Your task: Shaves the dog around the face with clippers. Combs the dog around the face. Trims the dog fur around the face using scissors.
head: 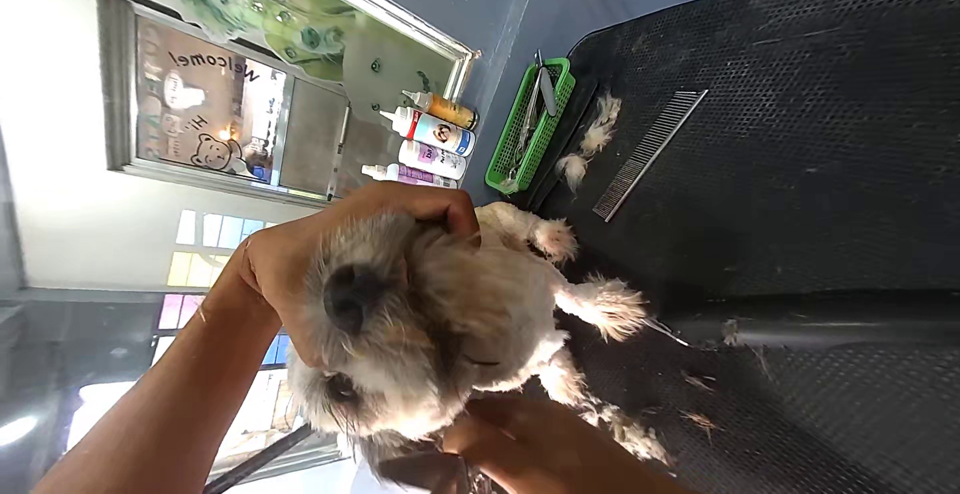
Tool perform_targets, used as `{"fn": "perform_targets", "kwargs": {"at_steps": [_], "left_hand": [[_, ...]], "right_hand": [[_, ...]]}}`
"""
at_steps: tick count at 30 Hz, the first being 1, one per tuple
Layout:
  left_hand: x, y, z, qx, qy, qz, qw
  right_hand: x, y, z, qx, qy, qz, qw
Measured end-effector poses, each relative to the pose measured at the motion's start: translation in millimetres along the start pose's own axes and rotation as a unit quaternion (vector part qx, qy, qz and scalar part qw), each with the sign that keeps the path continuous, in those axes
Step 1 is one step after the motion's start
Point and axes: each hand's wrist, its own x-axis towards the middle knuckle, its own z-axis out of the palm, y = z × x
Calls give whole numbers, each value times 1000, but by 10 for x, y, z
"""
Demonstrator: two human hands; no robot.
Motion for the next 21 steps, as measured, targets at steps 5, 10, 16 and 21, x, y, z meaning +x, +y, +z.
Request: {"fn": "perform_targets", "kwargs": {"at_steps": [5, 10, 16, 21], "left_hand": [[-136, -255, -202, 7, -107, 15, 994], [-179, -18, -85, 224, -107, -8, 969], [-154, -29, 109, 232, -119, -7, 965], [-158, 25, 232, 286, -93, 18, 954]], "right_hand": [[-104, 111, 89, 28, 64, 22, 997], [-287, 207, 188, 88, 128, 64, 986], [-388, 224, 94, 218, 117, 145, 958], [-329, 169, 106, 338, 112, 163, 920]]}}
